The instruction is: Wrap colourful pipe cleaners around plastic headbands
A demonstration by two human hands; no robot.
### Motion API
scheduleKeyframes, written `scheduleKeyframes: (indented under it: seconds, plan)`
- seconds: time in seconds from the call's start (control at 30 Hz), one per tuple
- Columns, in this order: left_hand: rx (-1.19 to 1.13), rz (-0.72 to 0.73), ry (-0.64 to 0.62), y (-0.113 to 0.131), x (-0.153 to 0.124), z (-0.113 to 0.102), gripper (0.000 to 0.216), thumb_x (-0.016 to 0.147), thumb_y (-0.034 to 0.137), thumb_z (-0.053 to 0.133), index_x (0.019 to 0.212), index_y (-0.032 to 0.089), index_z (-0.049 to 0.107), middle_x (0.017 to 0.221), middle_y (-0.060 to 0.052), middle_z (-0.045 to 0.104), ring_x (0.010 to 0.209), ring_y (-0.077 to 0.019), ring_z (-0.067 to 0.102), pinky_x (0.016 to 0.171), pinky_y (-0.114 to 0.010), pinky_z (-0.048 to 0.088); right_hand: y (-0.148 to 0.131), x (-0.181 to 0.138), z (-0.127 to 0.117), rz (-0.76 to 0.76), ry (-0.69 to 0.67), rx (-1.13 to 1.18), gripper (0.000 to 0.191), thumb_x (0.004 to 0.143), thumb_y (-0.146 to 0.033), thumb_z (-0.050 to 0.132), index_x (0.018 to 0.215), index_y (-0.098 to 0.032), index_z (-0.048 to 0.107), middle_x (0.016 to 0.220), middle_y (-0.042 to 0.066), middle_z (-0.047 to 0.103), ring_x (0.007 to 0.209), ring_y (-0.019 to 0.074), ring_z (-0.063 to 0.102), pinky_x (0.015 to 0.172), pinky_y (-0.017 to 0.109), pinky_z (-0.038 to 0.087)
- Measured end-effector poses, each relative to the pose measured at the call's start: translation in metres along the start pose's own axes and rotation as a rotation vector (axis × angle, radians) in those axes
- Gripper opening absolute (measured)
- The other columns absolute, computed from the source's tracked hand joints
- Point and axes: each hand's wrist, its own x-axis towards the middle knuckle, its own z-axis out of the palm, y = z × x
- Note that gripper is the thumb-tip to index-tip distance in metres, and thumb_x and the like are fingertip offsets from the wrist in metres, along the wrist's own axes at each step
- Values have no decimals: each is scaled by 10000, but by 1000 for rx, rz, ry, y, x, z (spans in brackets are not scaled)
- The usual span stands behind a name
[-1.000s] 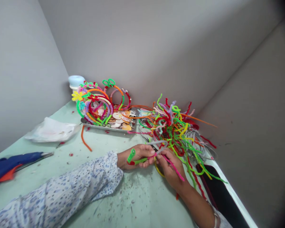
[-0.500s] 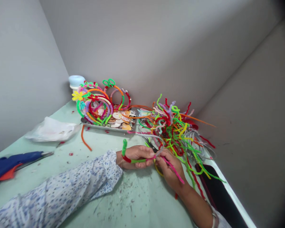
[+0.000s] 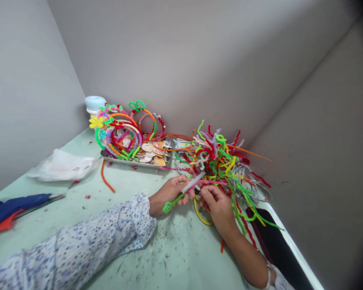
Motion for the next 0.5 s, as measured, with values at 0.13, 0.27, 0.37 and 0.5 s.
scheduleKeyframes:
  seconds: [0.13,0.27,0.37,0.5]
  plan:
    - [81,60,21,-1,-2,3,309,749,410,621,791,153,456,646,-1,621,407,-57,507,356,-149,318,1,-2,0,-76,-50,-62,194,825,-365,562,789,-181,612,589,-24,538,510,107,473,491,220,389]
    - [112,85,4,-5,-3,5,300,757,410,611,799,149,469,674,-9,632,424,-52,511,365,-146,321,2,-3,-1,-173,-78,-139,169,831,-334,558,830,-191,649,706,11,589,578,127,522,545,242,433]
    - [145,68,-4,-4,-4,4,295,749,397,625,799,143,482,688,-14,636,432,-47,510,376,-143,323,5,-3,-1,-209,-54,-172,156,831,-325,564,847,-199,655,728,17,597,606,138,546,578,255,456]
    - [161,48,-16,-1,-6,3,291,747,385,634,804,141,487,693,-19,638,419,-37,483,372,-140,294,9,-3,-2,-223,-17,-201,137,821,-319,580,848,-207,654,751,19,607,643,147,570,604,261,469]
